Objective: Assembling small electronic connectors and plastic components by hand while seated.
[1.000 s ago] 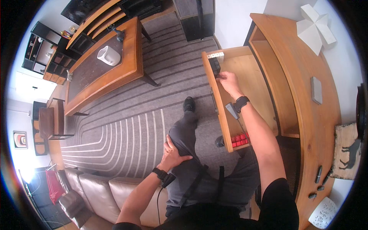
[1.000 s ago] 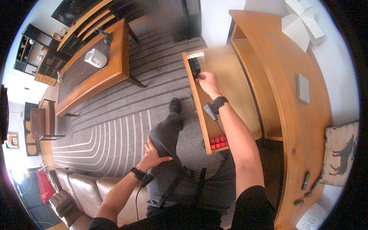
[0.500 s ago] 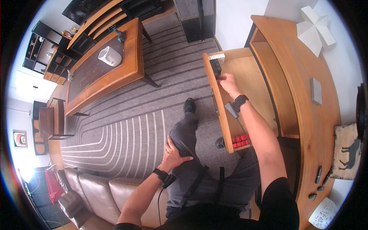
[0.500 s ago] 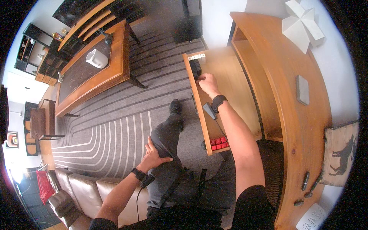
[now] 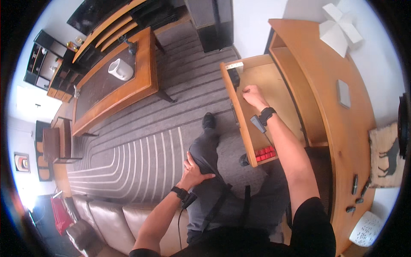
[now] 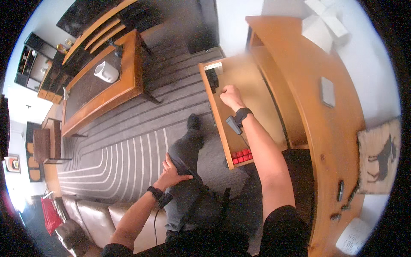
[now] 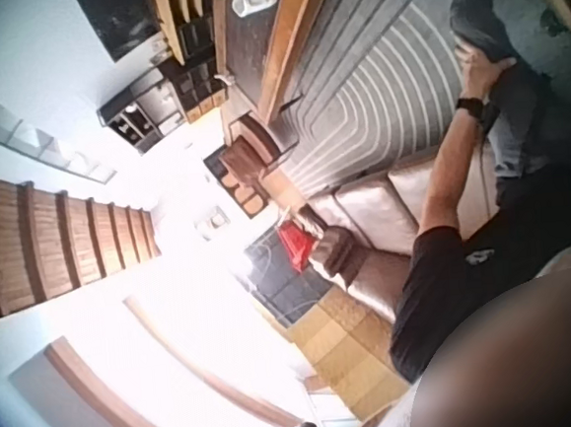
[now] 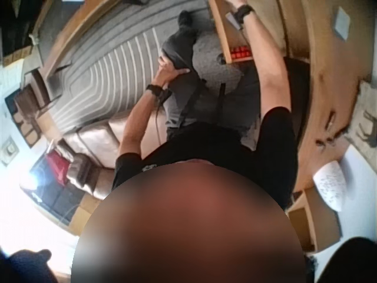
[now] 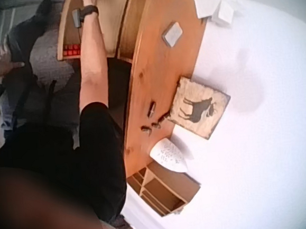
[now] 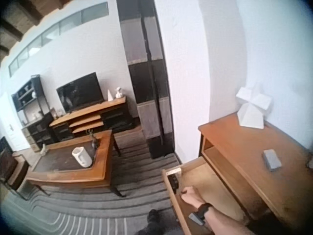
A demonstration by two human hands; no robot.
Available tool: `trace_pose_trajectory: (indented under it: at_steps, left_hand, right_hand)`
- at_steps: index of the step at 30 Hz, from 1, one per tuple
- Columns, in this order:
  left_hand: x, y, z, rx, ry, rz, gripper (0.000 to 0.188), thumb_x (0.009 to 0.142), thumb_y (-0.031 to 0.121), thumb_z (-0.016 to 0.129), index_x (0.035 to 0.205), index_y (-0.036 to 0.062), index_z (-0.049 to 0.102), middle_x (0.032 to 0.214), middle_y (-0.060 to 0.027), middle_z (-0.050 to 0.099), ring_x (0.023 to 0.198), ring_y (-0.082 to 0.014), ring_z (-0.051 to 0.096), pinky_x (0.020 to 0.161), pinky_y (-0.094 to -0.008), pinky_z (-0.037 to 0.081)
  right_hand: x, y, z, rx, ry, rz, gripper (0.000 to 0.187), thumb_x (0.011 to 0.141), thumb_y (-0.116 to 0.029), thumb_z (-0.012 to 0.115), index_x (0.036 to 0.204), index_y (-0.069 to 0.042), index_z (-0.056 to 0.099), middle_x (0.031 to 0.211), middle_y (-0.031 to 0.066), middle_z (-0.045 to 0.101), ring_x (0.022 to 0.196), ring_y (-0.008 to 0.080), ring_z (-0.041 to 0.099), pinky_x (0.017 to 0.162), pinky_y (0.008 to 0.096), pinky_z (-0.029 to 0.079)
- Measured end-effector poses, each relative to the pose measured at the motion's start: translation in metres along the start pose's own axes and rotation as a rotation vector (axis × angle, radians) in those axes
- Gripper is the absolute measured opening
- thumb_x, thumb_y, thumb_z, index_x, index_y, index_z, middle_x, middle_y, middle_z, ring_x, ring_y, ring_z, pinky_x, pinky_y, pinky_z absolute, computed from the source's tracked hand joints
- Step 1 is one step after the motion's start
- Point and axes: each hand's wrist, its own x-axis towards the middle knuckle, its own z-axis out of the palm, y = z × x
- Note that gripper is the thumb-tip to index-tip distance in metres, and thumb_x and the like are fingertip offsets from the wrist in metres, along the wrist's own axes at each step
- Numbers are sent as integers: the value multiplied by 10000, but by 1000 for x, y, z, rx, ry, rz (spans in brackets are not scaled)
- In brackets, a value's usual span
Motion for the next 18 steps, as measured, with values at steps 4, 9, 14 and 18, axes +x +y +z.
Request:
trace_pose_trajectory:
  at_steps: [4, 9, 14, 18]
  left_hand:
    - [15, 9, 20, 45, -21, 106, 1693, 588, 615, 988, 1594, -117, -161, 1541, -426, 242, 1426, -548, 409, 1194, -494, 406]
    - [-3, 6, -3, -93, -97, -67, 1777, 569, 607, 1006, 1569, -49, -308, 1649, -452, 22, 1512, -470, 342, 1208, -447, 395]
    - [7, 1, 9, 50, -81, -52, 1769, 580, 611, 998, 1566, -43, -319, 1675, -421, 11, 1573, -456, 245, 1255, -462, 337]
    - [2, 1, 17, 38, -89, -25, 1755, 589, 605, 995, 1572, -42, -307, 1680, -408, 26, 1561, -467, 267, 1263, -466, 326]
  right_hand:
    - [-43, 26, -22, 137, 134, -68, 192, 904, -195, 734, 997, -39, 794, 969, 131, 796, 919, 224, 755, 854, 361, 586]
    - [-172, -50, -63, 333, 152, -233, 153, 887, -116, 647, 930, -5, 743, 884, 205, 750, 820, 286, 736, 756, 436, 562]
    - [-320, -59, -166, 245, 212, -306, 164, 944, -154, 672, 995, -7, 724, 949, 204, 747, 924, 390, 733, 827, 453, 574]
    - [-424, -29, -238, 210, 364, -258, 130, 983, -80, 713, 1079, 8, 718, 953, 158, 760, 878, 226, 760, 816, 344, 603]
